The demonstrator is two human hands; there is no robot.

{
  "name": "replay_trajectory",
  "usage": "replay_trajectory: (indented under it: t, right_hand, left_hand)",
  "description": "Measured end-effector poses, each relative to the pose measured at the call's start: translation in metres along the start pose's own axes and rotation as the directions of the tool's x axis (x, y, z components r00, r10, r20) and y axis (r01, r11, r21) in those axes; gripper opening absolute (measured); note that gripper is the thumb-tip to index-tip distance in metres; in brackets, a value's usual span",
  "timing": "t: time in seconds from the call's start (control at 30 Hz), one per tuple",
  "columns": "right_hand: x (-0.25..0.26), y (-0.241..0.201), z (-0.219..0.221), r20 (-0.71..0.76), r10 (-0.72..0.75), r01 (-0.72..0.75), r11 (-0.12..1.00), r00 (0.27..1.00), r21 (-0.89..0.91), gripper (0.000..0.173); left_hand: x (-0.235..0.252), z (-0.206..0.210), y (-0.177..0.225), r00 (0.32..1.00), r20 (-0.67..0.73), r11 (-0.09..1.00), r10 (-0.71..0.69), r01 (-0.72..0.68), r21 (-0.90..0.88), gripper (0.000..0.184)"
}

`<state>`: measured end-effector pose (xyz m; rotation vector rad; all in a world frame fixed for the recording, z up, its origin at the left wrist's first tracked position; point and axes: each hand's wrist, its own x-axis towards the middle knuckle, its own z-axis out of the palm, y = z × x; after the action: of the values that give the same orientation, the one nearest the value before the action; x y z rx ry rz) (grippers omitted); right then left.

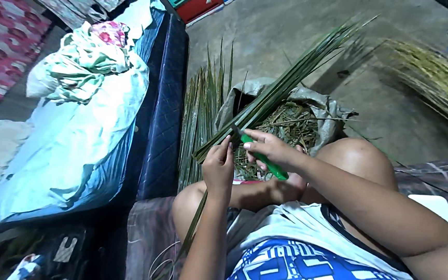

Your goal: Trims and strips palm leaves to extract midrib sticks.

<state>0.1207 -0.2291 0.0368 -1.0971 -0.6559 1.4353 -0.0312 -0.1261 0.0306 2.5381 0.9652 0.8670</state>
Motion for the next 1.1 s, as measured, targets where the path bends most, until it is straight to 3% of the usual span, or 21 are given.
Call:
replay_trajectory:
  t: [0.13, 0.43, 0.63, 1.03, 1.1]
  right_hand:
    - [-0.002, 0.007, 0.012, 0.181, 0.057, -0.060, 0.998, 0.982, 0.011, 0.060]
    - [0.004, 0.008, 0.017, -0.008, 0.029, -0.028, 0.999, 1.000, 0.019, 0.057]
    - [-0.002, 0.011, 0.018, 0.219, 0.035, -0.057, 0.994, 0.975, 0.093, 0.062]
    - [0.005, 0.016, 0.020, 0.062, 0.001, -0.010, 0.990, 0.998, 0.139, 0.043]
    - [0.007, 0.015, 0.017, 0.049, -0.010, 0.004, 0.993, 0.999, 0.122, 0.047]
  left_hand:
    - [-0.001, 0.002, -0.001, 0.999, -0.029, 1.000, -0.017, 0.016, -0.026, 0.020]
    - [-0.001, 0.002, -0.003, 0.999, -0.019, 0.997, -0.046, 0.045, -0.062, 0.021]
    - [-0.001, 0.003, -0.004, 0.997, -0.049, 0.997, -0.052, 0.048, -0.067, 0.021]
    - [-0.007, 0.006, -0.001, 0.996, -0.089, 0.997, 0.023, -0.030, -0.077, 0.018]
    - [-0.006, 0.006, 0.001, 0.995, -0.092, 0.997, 0.025, -0.032, -0.077, 0.018]
